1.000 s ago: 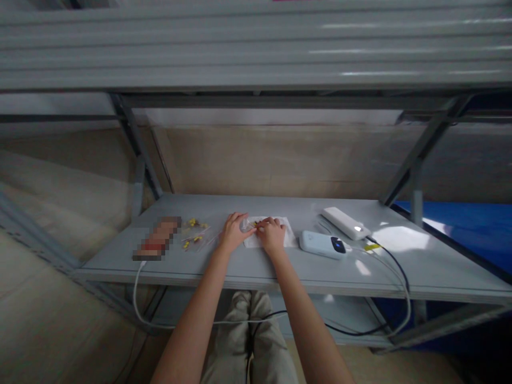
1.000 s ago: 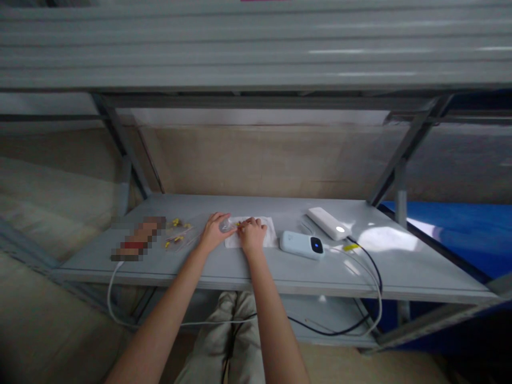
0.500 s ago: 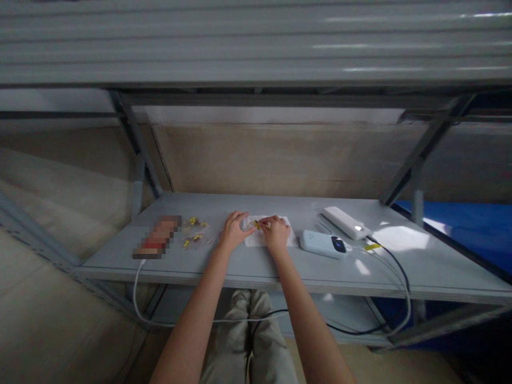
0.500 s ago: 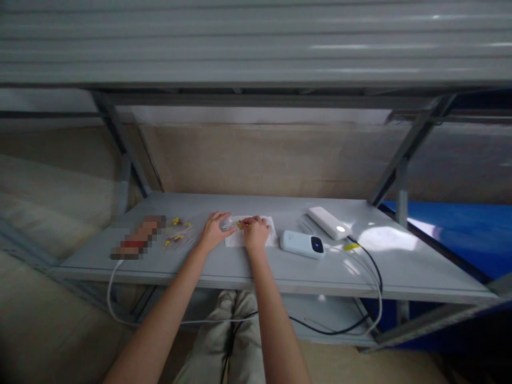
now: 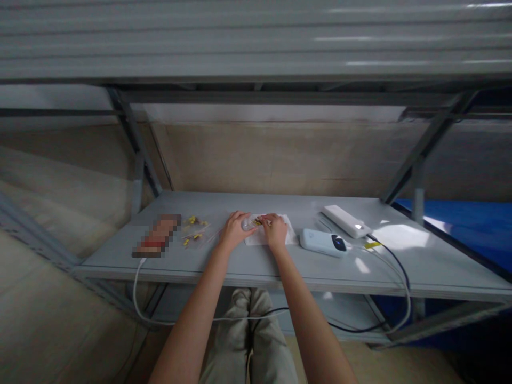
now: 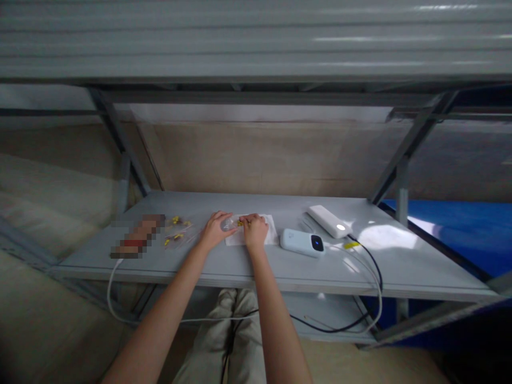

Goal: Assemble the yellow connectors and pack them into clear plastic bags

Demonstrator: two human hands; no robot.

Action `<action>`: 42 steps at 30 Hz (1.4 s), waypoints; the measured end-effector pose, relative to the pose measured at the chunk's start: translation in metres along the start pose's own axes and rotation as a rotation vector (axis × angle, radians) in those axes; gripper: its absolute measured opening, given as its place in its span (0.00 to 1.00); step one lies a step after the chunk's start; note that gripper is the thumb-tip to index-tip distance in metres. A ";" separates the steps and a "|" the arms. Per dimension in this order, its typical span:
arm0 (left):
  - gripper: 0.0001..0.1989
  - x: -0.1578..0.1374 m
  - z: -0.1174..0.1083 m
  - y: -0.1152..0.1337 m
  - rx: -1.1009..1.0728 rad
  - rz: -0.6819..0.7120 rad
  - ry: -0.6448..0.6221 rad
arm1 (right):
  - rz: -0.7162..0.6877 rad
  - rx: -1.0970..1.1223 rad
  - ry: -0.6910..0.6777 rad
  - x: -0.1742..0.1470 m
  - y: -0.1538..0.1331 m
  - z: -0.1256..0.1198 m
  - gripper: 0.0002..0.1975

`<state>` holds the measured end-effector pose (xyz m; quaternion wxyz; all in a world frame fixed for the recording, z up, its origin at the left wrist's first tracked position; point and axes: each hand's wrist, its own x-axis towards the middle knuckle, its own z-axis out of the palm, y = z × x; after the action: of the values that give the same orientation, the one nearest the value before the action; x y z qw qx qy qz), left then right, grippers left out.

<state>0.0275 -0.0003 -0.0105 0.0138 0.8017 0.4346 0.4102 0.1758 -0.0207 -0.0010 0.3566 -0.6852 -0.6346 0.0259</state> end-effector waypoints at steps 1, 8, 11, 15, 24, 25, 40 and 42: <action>0.22 0.000 0.000 0.000 0.001 -0.006 0.006 | 0.025 -0.056 0.034 -0.001 0.001 0.000 0.14; 0.21 -0.001 -0.002 0.001 0.006 0.000 0.000 | -0.040 -0.272 0.005 -0.003 0.003 0.006 0.10; 0.21 -0.001 -0.001 0.001 0.010 -0.002 0.005 | -0.046 -0.288 0.010 -0.002 0.004 0.005 0.09; 0.21 0.000 0.000 0.000 0.021 -0.001 -0.002 | 0.008 -0.248 0.024 -0.001 0.003 0.001 0.11; 0.21 0.000 0.001 -0.002 -0.005 -0.013 0.012 | -0.087 0.043 -0.018 0.000 -0.003 0.000 0.16; 0.21 0.000 0.001 -0.002 -0.006 -0.016 0.013 | -0.054 0.014 0.022 0.000 -0.002 0.000 0.15; 0.23 0.001 0.001 -0.002 -0.011 -0.032 0.003 | -0.068 0.066 -0.001 0.005 0.004 0.008 0.11; 0.24 0.001 0.001 -0.003 -0.021 -0.034 -0.006 | -0.145 0.276 -0.060 0.008 0.005 0.014 0.13</action>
<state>0.0267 0.0025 -0.0116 0.0304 0.7953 0.4438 0.4118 0.1752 -0.0071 -0.0107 0.4290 -0.5810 -0.6833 0.1074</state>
